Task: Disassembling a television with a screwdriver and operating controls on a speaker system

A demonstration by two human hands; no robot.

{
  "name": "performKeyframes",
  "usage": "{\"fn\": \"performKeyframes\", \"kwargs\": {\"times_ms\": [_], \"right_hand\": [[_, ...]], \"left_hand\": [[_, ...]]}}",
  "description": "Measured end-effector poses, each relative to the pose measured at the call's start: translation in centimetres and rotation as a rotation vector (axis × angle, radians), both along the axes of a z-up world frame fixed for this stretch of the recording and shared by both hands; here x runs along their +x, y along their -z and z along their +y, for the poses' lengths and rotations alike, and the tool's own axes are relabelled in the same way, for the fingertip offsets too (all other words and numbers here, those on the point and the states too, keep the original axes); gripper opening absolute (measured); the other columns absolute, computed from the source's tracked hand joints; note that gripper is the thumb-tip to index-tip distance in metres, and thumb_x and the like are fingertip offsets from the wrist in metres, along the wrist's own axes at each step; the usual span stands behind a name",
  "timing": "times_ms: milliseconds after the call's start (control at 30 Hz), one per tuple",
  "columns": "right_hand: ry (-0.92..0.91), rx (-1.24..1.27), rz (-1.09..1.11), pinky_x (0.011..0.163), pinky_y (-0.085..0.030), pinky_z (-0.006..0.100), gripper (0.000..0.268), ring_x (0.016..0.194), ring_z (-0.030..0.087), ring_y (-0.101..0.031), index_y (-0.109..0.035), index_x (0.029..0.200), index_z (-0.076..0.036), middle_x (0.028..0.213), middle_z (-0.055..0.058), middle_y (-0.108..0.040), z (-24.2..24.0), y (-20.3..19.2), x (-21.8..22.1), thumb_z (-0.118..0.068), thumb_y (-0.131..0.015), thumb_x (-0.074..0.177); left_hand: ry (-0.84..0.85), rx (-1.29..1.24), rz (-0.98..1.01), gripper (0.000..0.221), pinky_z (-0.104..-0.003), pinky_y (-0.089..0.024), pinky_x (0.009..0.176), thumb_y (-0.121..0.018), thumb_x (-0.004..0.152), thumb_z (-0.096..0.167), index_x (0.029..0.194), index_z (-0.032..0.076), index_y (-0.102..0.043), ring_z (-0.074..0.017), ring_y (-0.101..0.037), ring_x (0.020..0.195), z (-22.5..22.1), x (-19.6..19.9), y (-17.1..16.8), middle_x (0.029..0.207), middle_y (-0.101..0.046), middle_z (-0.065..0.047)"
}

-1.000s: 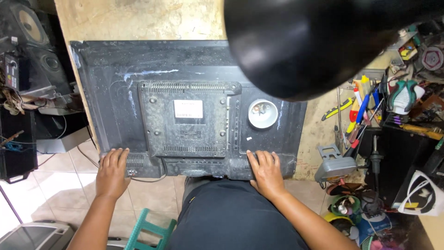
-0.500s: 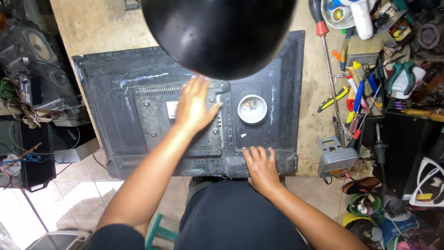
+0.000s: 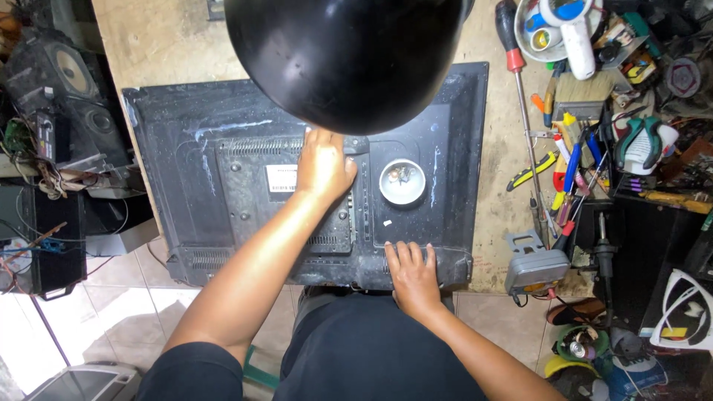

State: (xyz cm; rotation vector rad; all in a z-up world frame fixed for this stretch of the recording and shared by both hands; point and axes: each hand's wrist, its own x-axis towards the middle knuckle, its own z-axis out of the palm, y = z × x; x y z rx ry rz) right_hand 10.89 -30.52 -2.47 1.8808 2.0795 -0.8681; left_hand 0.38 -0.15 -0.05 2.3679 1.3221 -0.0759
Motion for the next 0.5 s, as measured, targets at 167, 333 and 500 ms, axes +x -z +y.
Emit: {"fn": "performKeyframes", "kwargs": {"times_ms": [167,333,500], "right_hand": [[0.023,-0.032,0.004,0.111,-0.033,0.067,0.115,0.131,0.035,-0.049,-0.045,0.151,-0.009,0.137,0.017,-0.054,1.2,-2.1,0.4,-0.029,-0.099,0.052],[0.046,0.050,0.042,0.111,-0.035,0.065,0.109,0.128,0.034,-0.050,-0.049,0.147,-0.008,0.134,0.015,-0.055,1.4,-2.9,0.8,-0.025,-0.098,0.051],[0.090,0.122,0.101,0.112,-0.034,0.065,0.108,0.128,0.033,-0.049,-0.049,0.148,-0.007,0.133,0.015,-0.053,-0.4,-0.3,0.2,-0.022,-0.096,0.051]], "left_hand": [[0.063,-0.055,0.027,0.061,-0.056,-0.036,0.119,-0.078,0.070,0.013,0.126,-0.007,-0.064,-0.0478,-0.056,0.125,1.9,0.5,-1.3,0.123,-0.063,-0.026],[0.077,-0.199,0.178,0.043,-0.054,-0.059,0.088,-0.082,0.078,0.031,0.112,0.005,-0.076,-0.0426,-0.073,0.099,3.6,0.3,-3.0,0.098,-0.075,-0.019],[0.205,-0.093,0.074,0.030,-0.050,-0.056,0.091,-0.078,0.086,0.027,0.110,0.009,-0.076,-0.0390,-0.071,0.099,4.0,-2.5,-1.8,0.098,-0.071,-0.015]]}}
